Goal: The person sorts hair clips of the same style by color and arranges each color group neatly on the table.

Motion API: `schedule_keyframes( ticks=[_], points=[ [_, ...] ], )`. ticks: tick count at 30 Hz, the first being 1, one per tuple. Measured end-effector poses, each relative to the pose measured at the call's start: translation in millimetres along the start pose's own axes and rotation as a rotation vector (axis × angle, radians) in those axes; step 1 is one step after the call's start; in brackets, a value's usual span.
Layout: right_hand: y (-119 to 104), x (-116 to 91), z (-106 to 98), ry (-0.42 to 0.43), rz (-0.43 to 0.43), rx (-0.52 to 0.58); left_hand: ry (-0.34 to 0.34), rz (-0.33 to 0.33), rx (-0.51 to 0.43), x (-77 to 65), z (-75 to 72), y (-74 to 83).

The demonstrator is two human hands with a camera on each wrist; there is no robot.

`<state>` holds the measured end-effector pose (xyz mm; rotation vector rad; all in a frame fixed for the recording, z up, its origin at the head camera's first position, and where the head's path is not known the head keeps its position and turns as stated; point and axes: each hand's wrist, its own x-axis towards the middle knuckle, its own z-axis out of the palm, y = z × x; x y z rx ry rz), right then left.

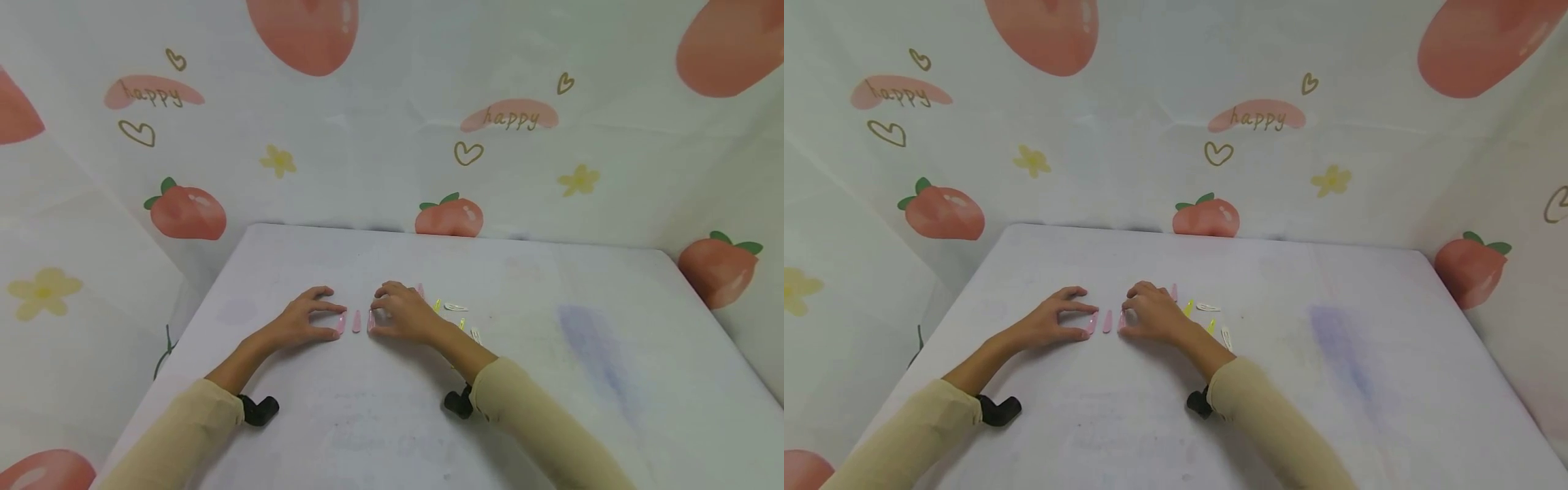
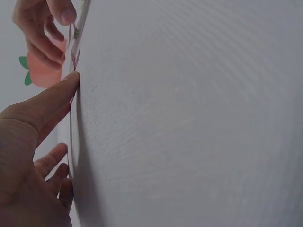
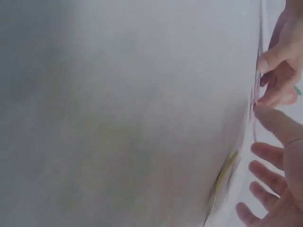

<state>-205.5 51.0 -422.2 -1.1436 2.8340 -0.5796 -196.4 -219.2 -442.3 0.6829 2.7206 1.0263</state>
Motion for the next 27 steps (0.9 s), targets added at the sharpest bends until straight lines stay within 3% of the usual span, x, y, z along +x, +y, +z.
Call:
schedule_keyframes(
  ticks=[6, 12, 17, 27],
  points=[
    [-5, 6, 6, -0.052, 0.045, -0.051, 0.004, 0.009, 0.004, -0.3, 0.9, 0.5],
    [0, 5, 0, -0.052, 0.102, -0.007, 0.001, 0.008, 0.011, 0.2, 0.1, 0.3],
    [19, 1, -14, -0.034, 0.187, 0.017, -0.005, -0.003, 0.012, 0.9, 0.3, 0.5],
    [66, -15, -32, -0.096, 0.316, 0.059, -0.001, -0.017, 0.014, 0.5, 0.6, 1.7]
  ],
)
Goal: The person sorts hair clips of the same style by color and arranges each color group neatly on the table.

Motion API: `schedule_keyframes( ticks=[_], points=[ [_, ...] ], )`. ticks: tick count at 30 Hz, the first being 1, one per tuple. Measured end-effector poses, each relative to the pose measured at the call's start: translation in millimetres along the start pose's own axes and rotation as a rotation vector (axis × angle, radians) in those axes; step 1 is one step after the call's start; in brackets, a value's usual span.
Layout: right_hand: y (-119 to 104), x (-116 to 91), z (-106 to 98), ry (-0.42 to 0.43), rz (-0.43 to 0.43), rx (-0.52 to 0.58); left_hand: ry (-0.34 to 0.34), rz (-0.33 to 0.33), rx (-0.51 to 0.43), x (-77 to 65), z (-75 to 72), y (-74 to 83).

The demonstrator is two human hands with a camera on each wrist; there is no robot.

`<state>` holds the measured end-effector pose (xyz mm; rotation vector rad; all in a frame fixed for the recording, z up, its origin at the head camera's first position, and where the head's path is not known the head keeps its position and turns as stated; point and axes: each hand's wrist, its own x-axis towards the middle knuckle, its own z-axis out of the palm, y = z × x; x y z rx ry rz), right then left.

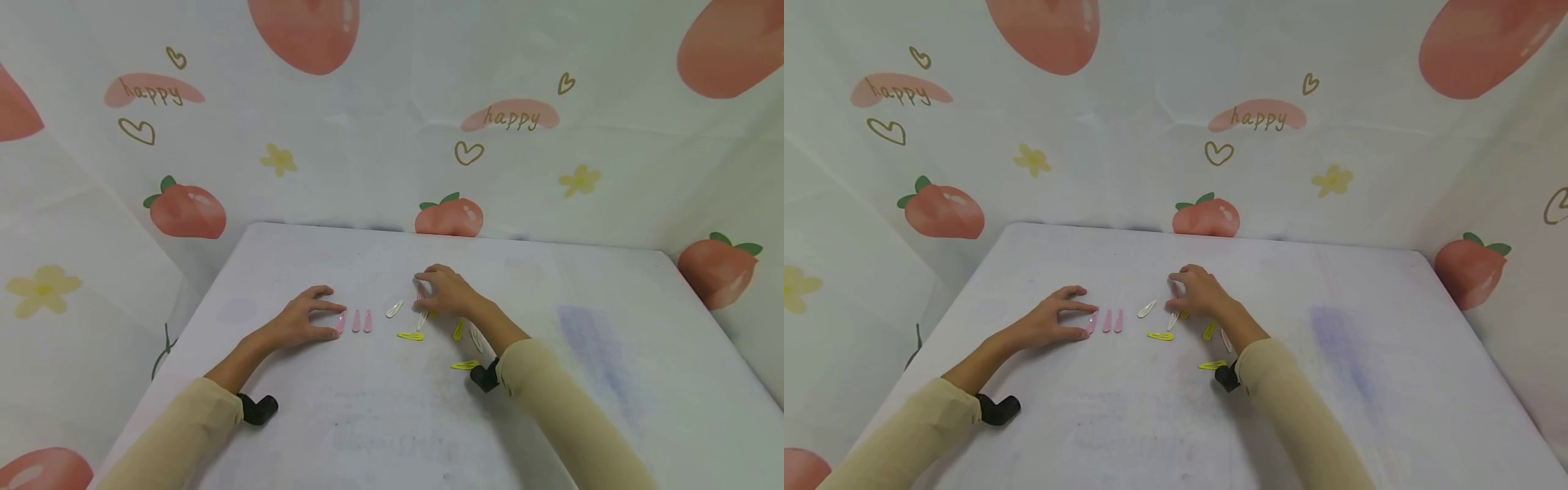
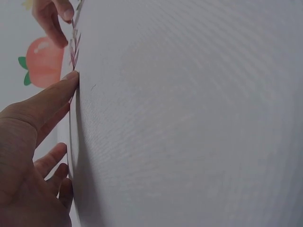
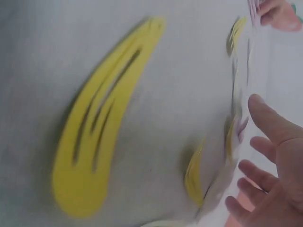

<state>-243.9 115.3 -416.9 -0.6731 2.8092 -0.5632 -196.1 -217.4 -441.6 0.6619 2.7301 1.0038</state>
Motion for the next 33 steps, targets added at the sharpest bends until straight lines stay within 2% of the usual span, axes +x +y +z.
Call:
schedule_keyframes(
  ticks=[10, 16, 22, 29, 33],
  points=[
    [10, -1, 1, 0.019, 0.011, 0.01, -0.004, -0.006, -0.024, -0.7, 0.6, 0.3],
    [8, 0, 3, 0.05, 0.009, 0.08, -0.003, 0.003, -0.022, -0.1, 0.9, -0.2],
    [-11, -4, 5, 0.075, -0.075, 0.104, -0.004, 0.003, -0.017, -0.7, -0.2, 0.5],
    [-38, -9, 16, 0.022, -0.149, 0.137, 0.0, -0.002, -0.021, -1.0, 0.1, 1.1],
    [-47, -9, 24, 0.03, -0.21, 0.105, 0.001, -0.006, -0.009, -1.5, 0.3, 1.5]
  ],
)
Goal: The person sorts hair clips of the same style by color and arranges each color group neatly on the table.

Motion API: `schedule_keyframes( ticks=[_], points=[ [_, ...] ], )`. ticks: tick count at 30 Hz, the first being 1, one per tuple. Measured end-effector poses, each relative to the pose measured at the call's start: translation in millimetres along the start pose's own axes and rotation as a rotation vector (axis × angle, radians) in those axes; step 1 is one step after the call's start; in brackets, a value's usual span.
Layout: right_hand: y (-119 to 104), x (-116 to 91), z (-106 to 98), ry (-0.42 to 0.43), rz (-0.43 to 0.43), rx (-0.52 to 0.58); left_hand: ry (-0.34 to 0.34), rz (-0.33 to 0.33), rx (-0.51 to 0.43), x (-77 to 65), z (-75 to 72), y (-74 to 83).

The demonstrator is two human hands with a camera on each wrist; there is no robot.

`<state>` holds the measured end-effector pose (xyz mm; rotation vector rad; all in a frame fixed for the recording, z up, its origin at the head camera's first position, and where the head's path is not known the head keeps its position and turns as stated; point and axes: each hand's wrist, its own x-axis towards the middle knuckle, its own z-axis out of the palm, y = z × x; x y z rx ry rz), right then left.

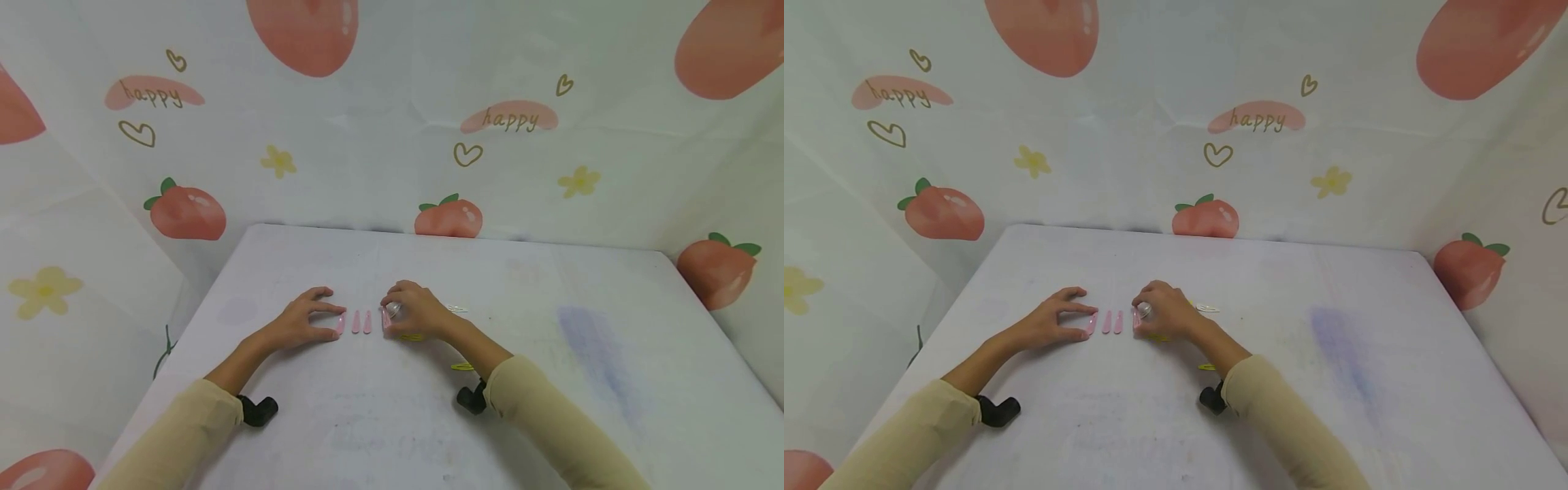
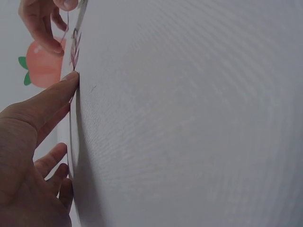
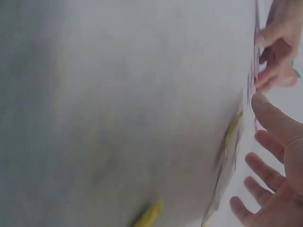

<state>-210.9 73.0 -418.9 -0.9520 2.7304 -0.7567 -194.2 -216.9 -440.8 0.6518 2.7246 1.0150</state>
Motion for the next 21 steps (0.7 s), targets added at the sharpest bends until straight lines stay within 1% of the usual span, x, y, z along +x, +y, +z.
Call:
schedule_keyframes(
  ticks=[2, 4, 11, 21],
  points=[
    [-2.2, 0.9, 3.9, 0.01, -0.023, -0.02, 0.002, 0.001, 0.003, -0.1, 0.2, 0.3],
    [-3.5, 1.7, 7.2, 0.019, -0.026, -0.029, 0.004, 0.004, 0.007, -0.1, 0.4, 0.3],
    [-7.0, 2.5, 10.6, 0.022, 0.018, -0.026, 0.008, 0.02, 0.013, 0.3, 1.2, -0.2],
    [-7.8, 4.9, 11.5, 0.023, 0.032, -0.026, 0.009, 0.021, 0.014, 0.0, 0.8, -1.0]
  ],
)
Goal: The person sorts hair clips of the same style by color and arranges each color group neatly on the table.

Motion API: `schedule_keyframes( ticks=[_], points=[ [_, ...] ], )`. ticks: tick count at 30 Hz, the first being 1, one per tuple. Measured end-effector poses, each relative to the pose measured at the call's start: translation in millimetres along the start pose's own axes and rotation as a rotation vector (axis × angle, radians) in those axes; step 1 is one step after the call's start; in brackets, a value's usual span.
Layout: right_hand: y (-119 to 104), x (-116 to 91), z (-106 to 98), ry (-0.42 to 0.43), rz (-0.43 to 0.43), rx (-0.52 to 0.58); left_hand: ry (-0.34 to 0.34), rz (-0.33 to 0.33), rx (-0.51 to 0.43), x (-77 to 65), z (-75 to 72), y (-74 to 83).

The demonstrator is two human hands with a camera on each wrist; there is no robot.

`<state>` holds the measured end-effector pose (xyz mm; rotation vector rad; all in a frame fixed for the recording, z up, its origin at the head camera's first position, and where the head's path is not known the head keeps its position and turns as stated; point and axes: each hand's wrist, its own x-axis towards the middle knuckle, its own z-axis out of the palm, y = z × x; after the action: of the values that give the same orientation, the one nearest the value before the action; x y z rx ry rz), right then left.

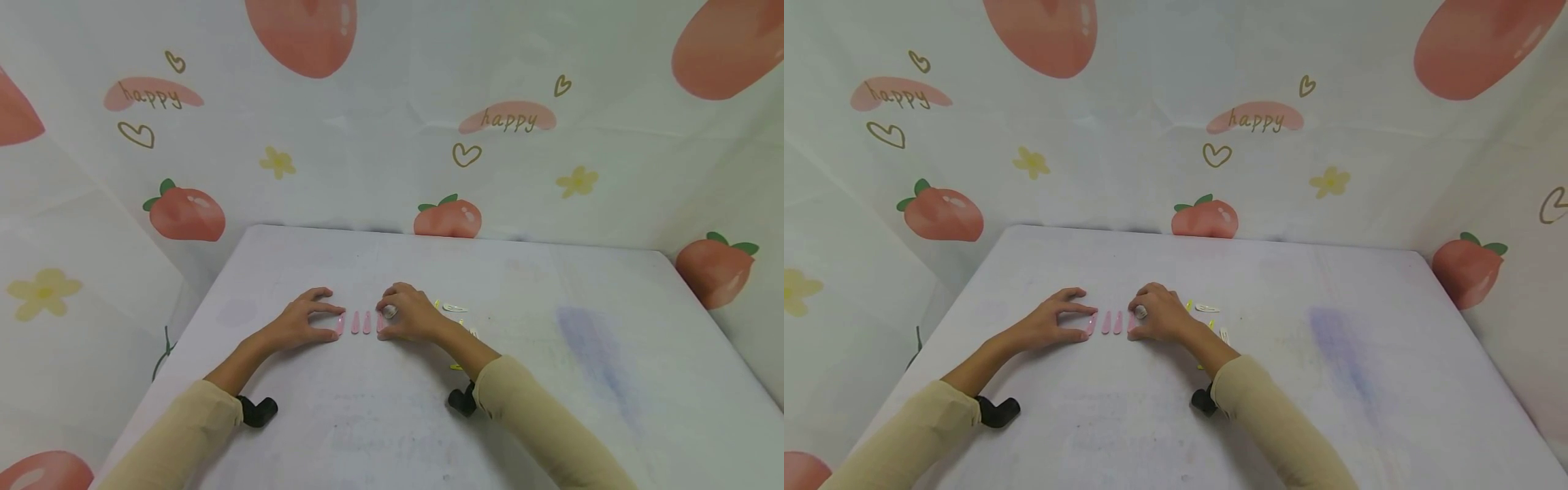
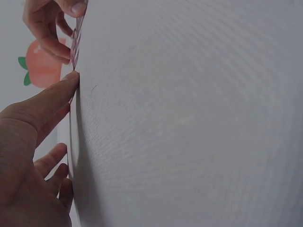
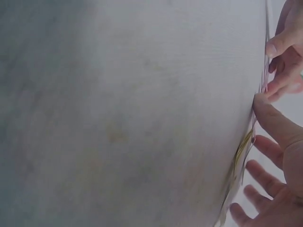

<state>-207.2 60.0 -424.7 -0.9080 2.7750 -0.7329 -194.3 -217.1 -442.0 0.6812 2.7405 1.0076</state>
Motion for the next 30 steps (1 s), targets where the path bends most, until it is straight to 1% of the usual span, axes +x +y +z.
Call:
schedule_keyframes(
  ticks=[6, 11, 16, 21, 25, 30],
  points=[
    [0, -1, -3, -0.003, -0.014, -0.038, 0.002, 0.001, -0.003, -0.1, 1.0, -1.0],
    [5, -12, -19, -0.021, -0.042, -0.051, -0.002, 0.007, -0.009, -0.1, 1.1, -0.7],
    [18, -33, -45, -0.022, -0.055, -0.038, 0.002, 0.01, -0.002, 0.2, 0.2, -1.2],
    [36, -58, -65, -0.057, -0.015, -0.021, 0.0, 0.005, -0.001, 1.0, 0.2, -1.9],
    [56, -78, -71, -0.06, -0.005, 0.007, 0.0, -0.003, -0.01, -0.3, -0.9, -0.6],
    [78, -101, -67, -0.043, 0.009, 0.027, -0.001, -0.004, -0.017, 0.5, -0.4, -0.6]
  ],
)
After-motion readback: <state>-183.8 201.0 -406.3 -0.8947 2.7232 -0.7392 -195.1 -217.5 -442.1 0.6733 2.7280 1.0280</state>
